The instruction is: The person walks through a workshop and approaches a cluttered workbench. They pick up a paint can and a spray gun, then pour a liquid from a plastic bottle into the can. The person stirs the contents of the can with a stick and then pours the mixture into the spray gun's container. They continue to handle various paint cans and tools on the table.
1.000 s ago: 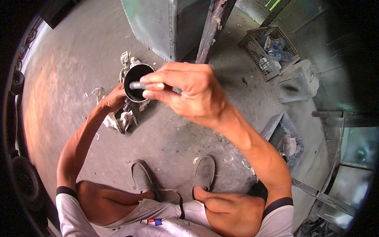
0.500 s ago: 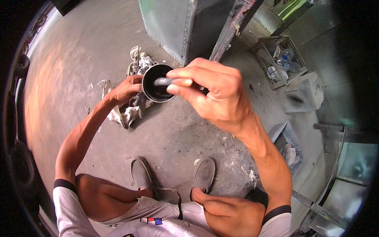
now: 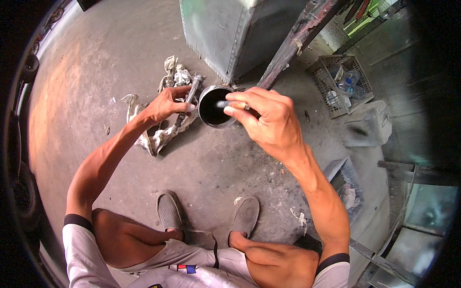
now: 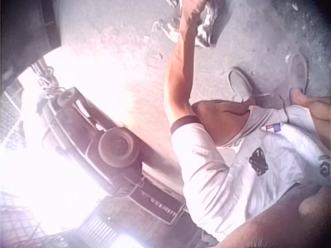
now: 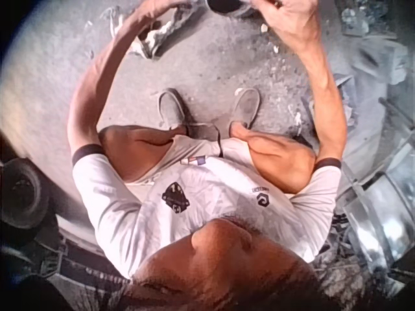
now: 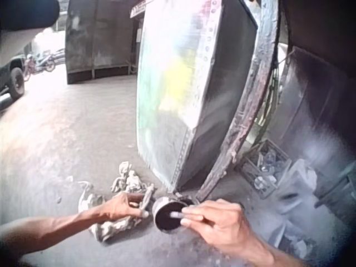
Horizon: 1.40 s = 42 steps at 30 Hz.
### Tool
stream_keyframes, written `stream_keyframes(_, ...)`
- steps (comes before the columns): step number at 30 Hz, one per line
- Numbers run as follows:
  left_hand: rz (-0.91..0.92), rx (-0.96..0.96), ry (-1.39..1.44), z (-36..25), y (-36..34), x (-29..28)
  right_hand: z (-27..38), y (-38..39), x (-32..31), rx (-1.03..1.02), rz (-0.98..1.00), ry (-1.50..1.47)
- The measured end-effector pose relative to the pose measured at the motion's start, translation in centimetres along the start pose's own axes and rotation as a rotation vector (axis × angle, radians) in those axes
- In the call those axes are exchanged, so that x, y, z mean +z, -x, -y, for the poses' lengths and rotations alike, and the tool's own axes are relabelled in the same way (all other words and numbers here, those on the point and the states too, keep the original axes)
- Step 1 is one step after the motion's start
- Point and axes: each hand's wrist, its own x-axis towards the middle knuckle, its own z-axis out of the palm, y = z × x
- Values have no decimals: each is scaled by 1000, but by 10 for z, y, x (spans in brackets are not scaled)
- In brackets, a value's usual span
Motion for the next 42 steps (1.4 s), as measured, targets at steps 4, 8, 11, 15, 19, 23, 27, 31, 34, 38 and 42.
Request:
stream_keyframes(4, -5, -43, -30, 4, -2, -2, -8, -2, 8, -64, -67, 42)
stream_keyframes(8, -58, -19, -75, 9, -1, -2, -13, 2, 17, -75, -5, 145)
stream_keyframes(11, -36, -45, -7, 7, 1, -1, -22, 8, 24, -121, -43, 198)
stream_keyframes(15, -78, -20, -53, 15, -6, -2, -30, 11, 35, -192, -89, 198)
stream_keyframes(19, -96, -25, -139, 20, -12, -2, -35, 12, 37, -13, -62, 90)
stream_keyframes(23, 19, -50, -97, 2, -4, 9, -32, 10, 35, 98, -76, -55)
stream_keyframes(27, -131, -172, -307, 18, 7, 3, -16, 7, 26, 121, -51, -10)
stream_keyframes(31, -28, -32, -24, 1, -10, 13, -13, 11, 11, 9, -62, 190)
stream_keyframes(34, -94, -13, -47, 17, -7, 8, -18, 10, 30, -111, -66, 199)
stream_keyframes(38, -142, -13, -124, 16, -6, 6, -20, 15, 33, -14, -45, 140)
stream_keyframes(42, -123, -19, -77, 21, 0, 0, -6, 4, 21, 35, -51, 104)
